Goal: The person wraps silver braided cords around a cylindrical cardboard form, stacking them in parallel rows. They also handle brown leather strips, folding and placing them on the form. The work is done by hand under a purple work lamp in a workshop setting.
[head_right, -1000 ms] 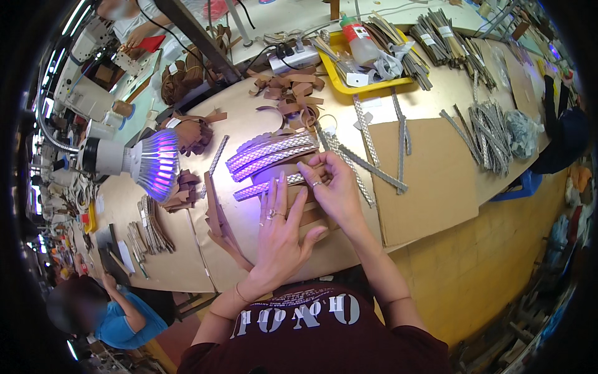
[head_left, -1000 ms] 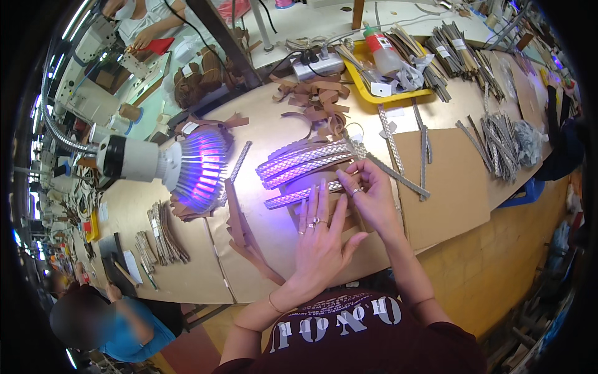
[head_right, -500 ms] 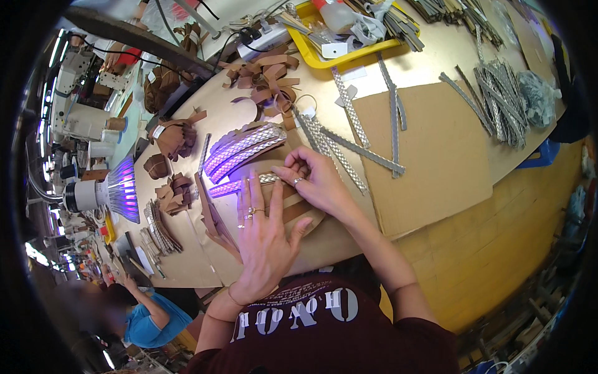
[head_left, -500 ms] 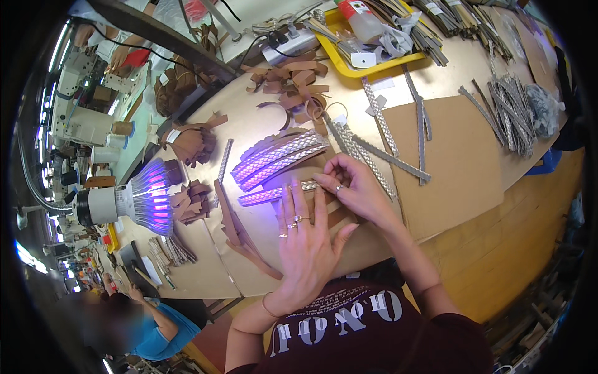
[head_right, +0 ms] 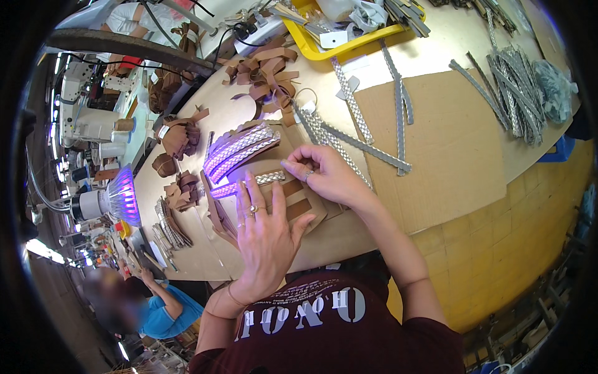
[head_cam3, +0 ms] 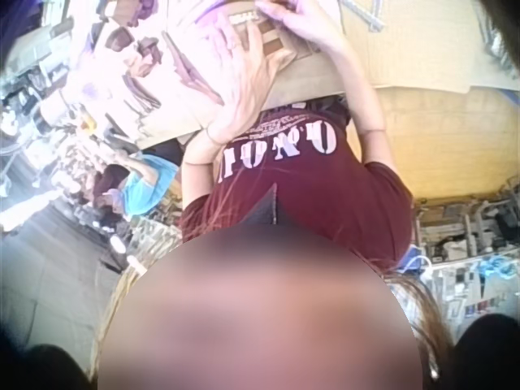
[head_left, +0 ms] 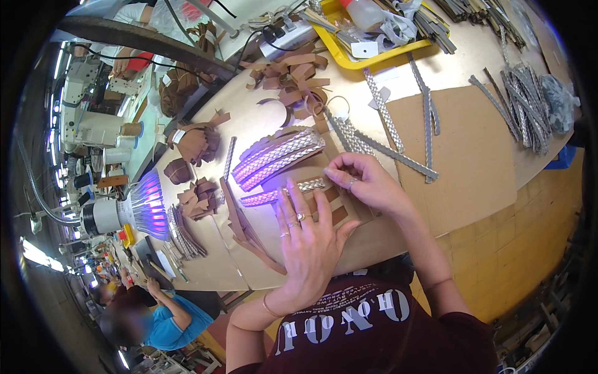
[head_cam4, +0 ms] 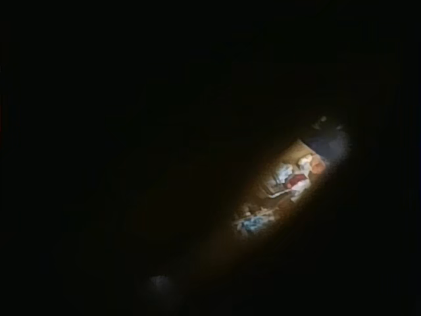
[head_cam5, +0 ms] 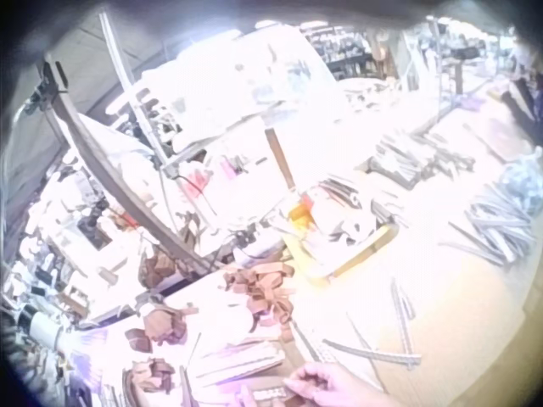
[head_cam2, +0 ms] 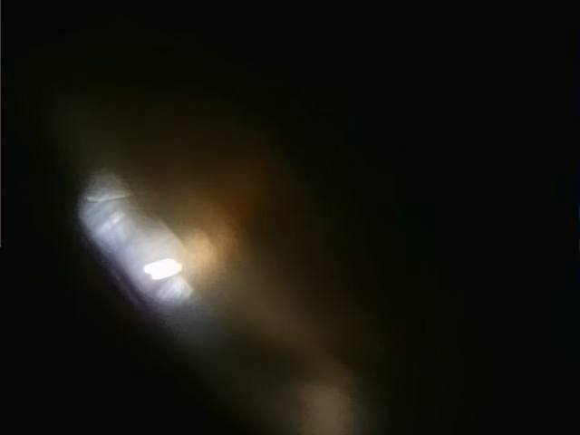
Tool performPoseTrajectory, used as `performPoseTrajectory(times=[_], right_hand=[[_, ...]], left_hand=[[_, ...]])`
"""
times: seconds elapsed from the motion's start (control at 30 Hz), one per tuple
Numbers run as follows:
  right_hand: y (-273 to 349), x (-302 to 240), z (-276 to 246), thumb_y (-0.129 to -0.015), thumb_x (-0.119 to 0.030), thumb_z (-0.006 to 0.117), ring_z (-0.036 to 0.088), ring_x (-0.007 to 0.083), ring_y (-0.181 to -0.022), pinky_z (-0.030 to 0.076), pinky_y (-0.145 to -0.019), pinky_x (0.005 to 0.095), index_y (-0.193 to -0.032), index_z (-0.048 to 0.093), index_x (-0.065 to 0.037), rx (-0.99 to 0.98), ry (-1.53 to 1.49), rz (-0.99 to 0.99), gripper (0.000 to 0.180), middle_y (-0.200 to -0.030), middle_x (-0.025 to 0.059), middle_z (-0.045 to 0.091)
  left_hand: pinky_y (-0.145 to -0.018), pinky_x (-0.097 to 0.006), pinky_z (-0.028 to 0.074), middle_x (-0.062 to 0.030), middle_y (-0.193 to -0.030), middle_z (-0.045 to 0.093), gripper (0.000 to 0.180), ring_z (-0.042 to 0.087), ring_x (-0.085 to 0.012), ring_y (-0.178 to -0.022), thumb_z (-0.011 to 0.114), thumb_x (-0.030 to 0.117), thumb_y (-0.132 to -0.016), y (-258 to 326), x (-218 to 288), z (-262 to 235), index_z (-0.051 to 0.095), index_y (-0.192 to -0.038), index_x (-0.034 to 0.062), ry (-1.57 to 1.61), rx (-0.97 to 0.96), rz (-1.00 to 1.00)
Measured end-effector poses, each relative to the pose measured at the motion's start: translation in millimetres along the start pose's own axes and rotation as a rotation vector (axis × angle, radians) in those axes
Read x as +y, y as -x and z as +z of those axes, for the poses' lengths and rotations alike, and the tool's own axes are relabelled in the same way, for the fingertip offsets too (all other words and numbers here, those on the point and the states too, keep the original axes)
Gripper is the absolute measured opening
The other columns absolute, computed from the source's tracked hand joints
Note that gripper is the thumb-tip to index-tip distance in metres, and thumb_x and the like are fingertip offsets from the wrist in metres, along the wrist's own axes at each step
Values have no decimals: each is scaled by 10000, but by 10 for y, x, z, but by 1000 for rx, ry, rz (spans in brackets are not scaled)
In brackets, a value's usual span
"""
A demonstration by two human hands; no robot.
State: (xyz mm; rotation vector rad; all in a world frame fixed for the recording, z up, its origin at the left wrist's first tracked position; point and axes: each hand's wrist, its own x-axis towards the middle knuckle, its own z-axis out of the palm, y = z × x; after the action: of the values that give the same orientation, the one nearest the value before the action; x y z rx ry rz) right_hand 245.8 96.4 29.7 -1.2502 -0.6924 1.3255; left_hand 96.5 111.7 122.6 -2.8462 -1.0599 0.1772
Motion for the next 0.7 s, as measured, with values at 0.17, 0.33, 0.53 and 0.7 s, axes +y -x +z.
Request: performPoseTrajectory(times=[0.17,0.33,0.53,0.7], right_hand=[[1,24,34,-936,-228,657,561,71,-736,479,-676,252,-1003,662,2,-28,-67,42,239,-806,19,652],[-7,6,63,-924,-244,674,576,85,-716,479,-658,254,-990,668,16,-36,-9,61,268,-782,30,656],[-36,-51,52,-909,-282,687,571,91,-682,468,-625,262,-929,680,19,-35,93,99,302,-737,44,657],[-77,-81,26,-914,-321,669,543,101,-641,447,-590,281,-920,681,14,-77,193,104,335,-714,53,648]], left_hand=[[-1099,-522,330,-373,-1407,384,723,391,-492,-1321,516,644,-864,5,0,22,588,-1251,37,-36,-7,-4],[-1066,-508,366,-354,-1420,370,710,382,-508,-1313,567,605,-855,2,5,25,573,-1274,31,-28,4,-5],[-1053,-500,383,-348,-1407,386,710,399,-511,-1295,597,599,-839,-6,9,41,578,-1264,31,-42,32,-6],[-1056,-507,379,-354,-1388,410,690,408,-511,-1290,592,588,-847,-15,12,58,589,-1250,28,-54,36,-11]])
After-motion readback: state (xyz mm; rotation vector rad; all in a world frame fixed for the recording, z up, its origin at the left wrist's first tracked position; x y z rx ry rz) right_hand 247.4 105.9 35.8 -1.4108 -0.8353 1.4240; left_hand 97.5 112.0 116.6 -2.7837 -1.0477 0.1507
